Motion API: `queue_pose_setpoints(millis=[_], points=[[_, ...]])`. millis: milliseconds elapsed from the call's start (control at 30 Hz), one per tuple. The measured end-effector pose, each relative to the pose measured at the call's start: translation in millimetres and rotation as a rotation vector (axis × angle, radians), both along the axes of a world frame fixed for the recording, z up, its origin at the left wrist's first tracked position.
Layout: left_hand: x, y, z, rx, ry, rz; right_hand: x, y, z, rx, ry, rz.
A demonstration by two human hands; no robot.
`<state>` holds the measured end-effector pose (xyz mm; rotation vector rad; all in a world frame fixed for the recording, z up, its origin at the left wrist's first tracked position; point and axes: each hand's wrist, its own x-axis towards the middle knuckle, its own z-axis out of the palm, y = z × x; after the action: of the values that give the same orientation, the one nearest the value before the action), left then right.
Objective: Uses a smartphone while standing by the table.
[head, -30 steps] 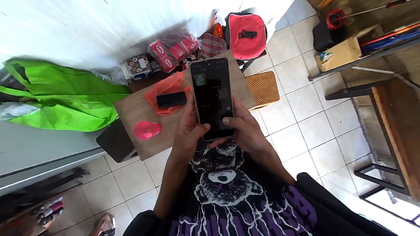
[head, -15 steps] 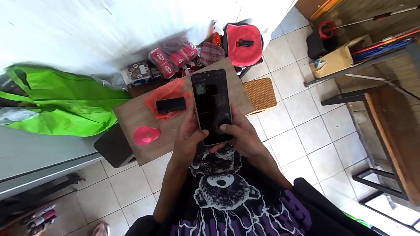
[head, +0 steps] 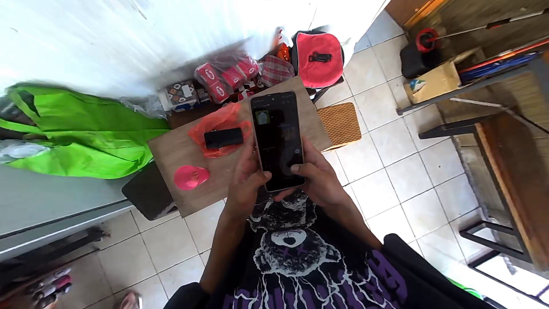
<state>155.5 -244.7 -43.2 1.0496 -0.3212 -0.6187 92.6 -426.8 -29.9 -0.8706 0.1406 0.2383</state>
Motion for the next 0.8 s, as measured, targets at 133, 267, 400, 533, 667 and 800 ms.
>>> queue_pose_setpoints(millis=[133, 267, 400, 533, 667, 800], points=[[0.4, -0.4, 0.0, -0.01, 0.001, 0.002, 0.5, 0.3, 0.4, 0.002, 0.007, -0.008], [-0.6, -0.5, 0.3, 0.01, 0.005, 0.009, -0.5, 0.9, 0.6, 0.009, 0.013, -0.012], [-1.1, -0.9, 0.2, 0.005, 0.01, 0.011, -0.9, 0.2, -0.3, 0.013, 0.0, -0.003], [-1.7, -1.0, 0.4, 0.004, 0.016, 0.009, 0.1, -0.4, 0.3, 0.003, 0.01, 0.004], [-1.6, -0.7, 1.3, 0.028, 0.011, 0.015, 0.9, -0.8, 0.3, 0.008, 0.001, 0.005], [-1.3, -2.5, 2.7, 0.02, 0.01, 0.022, 2.1, -1.0, 1.1, -0.008, -0.004, 0.004]])
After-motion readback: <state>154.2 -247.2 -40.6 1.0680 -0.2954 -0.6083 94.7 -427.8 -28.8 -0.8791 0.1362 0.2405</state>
